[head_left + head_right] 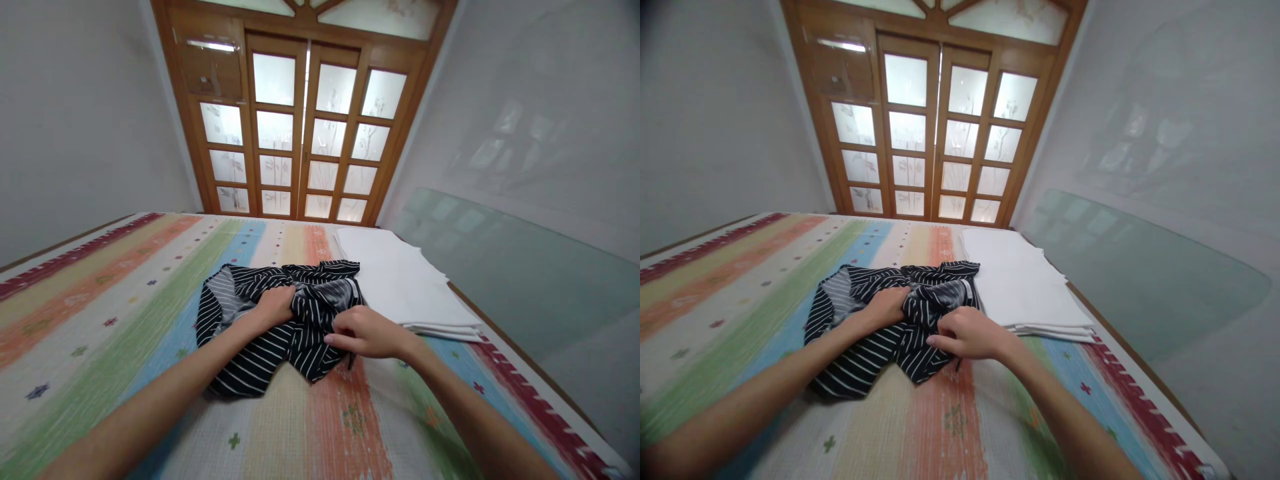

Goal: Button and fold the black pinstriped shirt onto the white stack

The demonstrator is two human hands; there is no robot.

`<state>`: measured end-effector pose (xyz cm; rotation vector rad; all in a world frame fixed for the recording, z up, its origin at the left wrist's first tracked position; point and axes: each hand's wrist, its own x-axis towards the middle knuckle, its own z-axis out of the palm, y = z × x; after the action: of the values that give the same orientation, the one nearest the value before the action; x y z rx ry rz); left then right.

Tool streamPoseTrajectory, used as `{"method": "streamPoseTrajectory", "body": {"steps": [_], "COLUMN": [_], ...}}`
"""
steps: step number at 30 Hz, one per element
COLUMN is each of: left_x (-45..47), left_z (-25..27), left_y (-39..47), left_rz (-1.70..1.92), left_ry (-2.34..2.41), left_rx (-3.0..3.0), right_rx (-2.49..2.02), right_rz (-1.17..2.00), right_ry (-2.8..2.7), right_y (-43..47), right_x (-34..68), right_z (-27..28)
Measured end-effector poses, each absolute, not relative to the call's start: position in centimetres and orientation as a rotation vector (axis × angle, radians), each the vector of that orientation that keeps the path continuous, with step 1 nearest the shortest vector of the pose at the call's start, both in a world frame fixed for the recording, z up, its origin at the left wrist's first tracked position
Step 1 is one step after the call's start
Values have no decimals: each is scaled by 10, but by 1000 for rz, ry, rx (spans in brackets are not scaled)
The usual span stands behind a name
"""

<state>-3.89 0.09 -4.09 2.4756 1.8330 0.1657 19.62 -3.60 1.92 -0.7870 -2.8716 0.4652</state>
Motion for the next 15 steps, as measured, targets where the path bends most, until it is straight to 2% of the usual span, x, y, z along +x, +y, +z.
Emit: {"method": "streamPoseTrajectory", "body": {"steps": [5, 7, 15], "left_x": [-119, -160, -277], "left_z": [-23, -6, 91], "left_y": [22, 24, 7], "left_rz": [161, 278, 1355], "left_ry": [2243, 2430, 2838], "left_rx": [2322, 2196, 1610], "right_rx": [-980, -1036, -1129], "right_rz": [328, 318, 403], "right_ry": [-2846, -2841, -2809], "right_y": [-31, -30, -25], "right_x": [229, 241, 258], "right_z": [8, 4, -7]}}
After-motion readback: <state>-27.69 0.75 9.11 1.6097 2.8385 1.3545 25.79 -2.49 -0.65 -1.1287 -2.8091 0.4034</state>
